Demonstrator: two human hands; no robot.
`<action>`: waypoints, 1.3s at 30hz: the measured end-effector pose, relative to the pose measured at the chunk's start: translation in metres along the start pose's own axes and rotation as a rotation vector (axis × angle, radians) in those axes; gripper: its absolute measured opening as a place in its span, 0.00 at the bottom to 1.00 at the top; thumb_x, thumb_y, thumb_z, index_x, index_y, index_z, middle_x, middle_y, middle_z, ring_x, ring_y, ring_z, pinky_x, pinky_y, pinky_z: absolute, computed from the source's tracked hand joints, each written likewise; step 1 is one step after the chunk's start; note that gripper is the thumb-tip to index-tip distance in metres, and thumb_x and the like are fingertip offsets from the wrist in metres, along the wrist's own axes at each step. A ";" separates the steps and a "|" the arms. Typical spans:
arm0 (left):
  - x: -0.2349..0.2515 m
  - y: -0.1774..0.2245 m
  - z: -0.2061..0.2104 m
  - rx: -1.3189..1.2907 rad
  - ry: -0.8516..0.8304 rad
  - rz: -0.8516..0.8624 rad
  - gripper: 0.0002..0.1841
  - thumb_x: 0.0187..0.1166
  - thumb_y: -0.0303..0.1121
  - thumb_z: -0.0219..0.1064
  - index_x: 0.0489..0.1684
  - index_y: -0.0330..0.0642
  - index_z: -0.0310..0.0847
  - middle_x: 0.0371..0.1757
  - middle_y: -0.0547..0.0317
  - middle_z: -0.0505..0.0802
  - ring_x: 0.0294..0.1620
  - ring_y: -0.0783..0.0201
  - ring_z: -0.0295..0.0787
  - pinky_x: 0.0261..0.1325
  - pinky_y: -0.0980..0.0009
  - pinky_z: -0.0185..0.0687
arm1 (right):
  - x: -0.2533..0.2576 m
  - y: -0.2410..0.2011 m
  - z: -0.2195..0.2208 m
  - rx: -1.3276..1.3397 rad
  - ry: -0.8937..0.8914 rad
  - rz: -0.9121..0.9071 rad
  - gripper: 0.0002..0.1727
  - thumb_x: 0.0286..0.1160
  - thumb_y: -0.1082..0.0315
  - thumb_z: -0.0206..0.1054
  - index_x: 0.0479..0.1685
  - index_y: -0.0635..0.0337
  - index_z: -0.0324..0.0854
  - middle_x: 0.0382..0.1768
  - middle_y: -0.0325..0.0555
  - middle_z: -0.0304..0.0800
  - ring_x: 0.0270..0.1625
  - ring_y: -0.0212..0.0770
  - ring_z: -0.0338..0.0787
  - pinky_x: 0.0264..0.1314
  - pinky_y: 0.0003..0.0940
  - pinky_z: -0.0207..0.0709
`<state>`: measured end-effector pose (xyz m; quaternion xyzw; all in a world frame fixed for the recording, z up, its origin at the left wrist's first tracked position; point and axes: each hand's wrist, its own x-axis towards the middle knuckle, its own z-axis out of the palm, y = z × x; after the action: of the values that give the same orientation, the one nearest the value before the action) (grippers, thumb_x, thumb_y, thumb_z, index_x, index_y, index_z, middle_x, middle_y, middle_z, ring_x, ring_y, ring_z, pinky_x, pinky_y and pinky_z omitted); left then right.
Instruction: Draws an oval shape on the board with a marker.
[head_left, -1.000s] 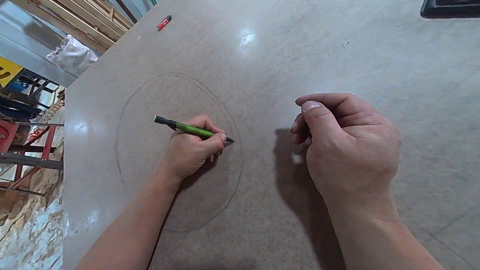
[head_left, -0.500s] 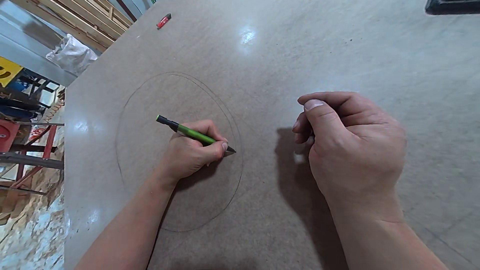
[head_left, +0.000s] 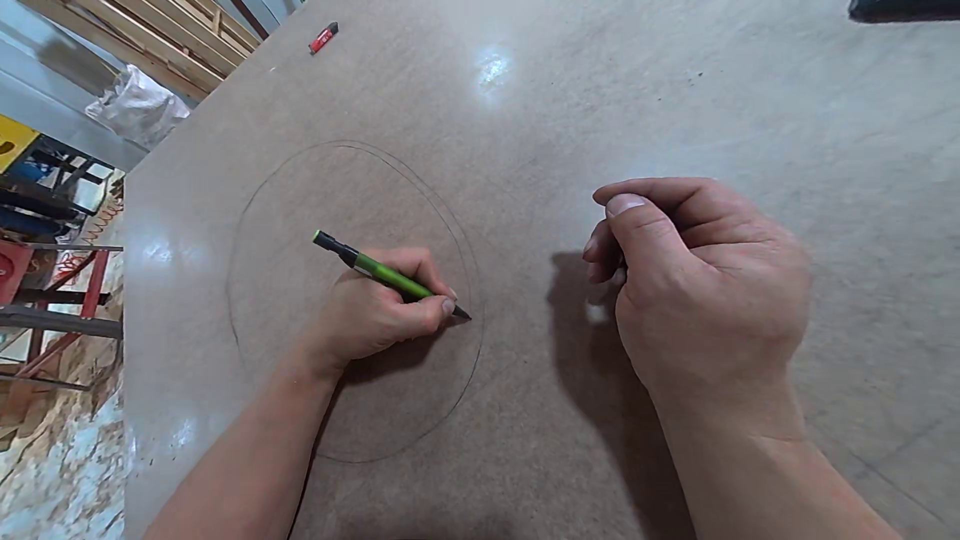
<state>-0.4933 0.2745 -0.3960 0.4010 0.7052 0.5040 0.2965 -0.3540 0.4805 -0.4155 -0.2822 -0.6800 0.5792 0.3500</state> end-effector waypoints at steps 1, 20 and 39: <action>0.000 0.001 -0.002 -0.009 -0.039 -0.011 0.01 0.69 0.24 0.73 0.31 0.39 0.88 0.30 0.54 0.93 0.17 0.69 0.82 0.16 0.77 0.76 | 0.000 0.001 0.000 0.004 0.002 -0.004 0.09 0.87 0.63 0.60 0.48 0.50 0.87 0.25 0.29 0.88 0.24 0.27 0.87 0.23 0.23 0.82; -0.012 0.002 0.021 -0.047 0.236 -0.043 0.03 0.72 0.21 0.74 0.36 0.36 0.87 0.28 0.48 0.92 0.20 0.63 0.87 0.19 0.74 0.84 | -0.001 -0.002 -0.002 -0.005 -0.007 0.027 0.10 0.87 0.62 0.60 0.49 0.48 0.87 0.27 0.28 0.89 0.25 0.26 0.88 0.24 0.23 0.83; -0.012 0.000 0.016 -0.077 0.155 -0.030 0.03 0.73 0.21 0.73 0.38 0.35 0.86 0.28 0.47 0.91 0.20 0.62 0.87 0.19 0.73 0.85 | 0.000 0.000 -0.003 -0.027 -0.010 -0.008 0.10 0.87 0.61 0.60 0.48 0.49 0.87 0.27 0.27 0.89 0.26 0.25 0.88 0.25 0.22 0.83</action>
<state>-0.4738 0.2719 -0.4008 0.3384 0.7120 0.5558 0.2641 -0.3522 0.4824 -0.4155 -0.2815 -0.6907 0.5699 0.3449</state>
